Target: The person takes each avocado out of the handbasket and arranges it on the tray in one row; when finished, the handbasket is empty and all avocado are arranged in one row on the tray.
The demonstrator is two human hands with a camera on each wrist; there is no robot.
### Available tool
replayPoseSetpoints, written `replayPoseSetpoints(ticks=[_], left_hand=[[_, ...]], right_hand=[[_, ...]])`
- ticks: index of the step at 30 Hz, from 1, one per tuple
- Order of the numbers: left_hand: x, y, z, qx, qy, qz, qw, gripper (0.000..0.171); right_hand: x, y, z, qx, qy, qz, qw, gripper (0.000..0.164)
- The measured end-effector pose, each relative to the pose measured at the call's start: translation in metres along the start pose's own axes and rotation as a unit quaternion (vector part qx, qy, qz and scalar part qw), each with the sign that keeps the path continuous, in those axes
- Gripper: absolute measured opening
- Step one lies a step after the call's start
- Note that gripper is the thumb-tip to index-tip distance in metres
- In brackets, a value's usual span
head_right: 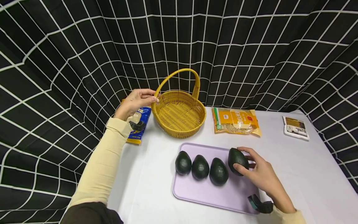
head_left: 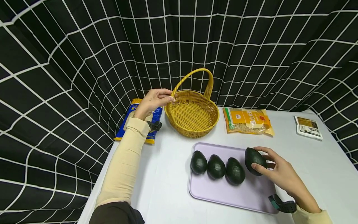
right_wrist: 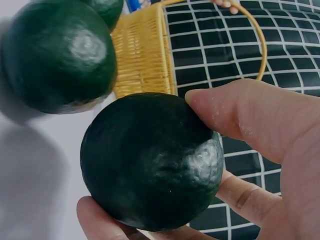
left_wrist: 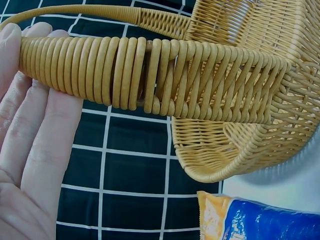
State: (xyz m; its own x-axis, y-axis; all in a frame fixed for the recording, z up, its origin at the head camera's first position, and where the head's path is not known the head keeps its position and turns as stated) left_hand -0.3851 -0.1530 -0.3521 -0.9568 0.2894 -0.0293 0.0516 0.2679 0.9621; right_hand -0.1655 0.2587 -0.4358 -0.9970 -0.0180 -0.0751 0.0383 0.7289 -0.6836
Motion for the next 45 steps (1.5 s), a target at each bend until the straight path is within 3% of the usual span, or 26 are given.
replayPoseSetpoints(ticks=[12, 30, 38, 45], left_hand=[[0.0, 0.0, 0.001, -0.001, -0.006, 0.007, 1.0, 0.036], [-0.001, 0.0, 0.001, 0.005, -0.006, 0.01, 0.9999, 0.039], [0.001, -0.003, 0.0, 0.0, 0.002, -0.004, 1.0, 0.035], [0.001, -0.002, 0.0, 0.003, -0.002, 0.003, 1.0, 0.035]], right_hand=[[-0.013, 0.023, 0.018, 0.011, -0.019, 0.043, 0.999, 0.07], [-0.019, 0.04, 0.032, -0.021, -0.037, 0.084, 0.996, 0.076], [-0.021, 0.035, 0.032, -0.062, -0.032, 0.067, 0.995, 0.074], [-0.022, 0.031, 0.032, -0.079, -0.036, 0.049, 0.995, 0.071]])
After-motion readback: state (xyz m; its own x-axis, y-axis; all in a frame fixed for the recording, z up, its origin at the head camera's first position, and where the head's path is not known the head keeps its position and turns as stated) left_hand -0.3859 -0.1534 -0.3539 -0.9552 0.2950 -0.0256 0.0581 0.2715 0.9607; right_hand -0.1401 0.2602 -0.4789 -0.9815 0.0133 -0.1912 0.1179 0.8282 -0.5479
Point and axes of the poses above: each hand's wrist, its own x-axis towards the middle knuckle, its own z-axis out of the palm, y = z × x, the point moved 7 cm from there along x, towards the middle knuckle, and after that the axes turned 2 degrees about y, right-handed, at the moved point
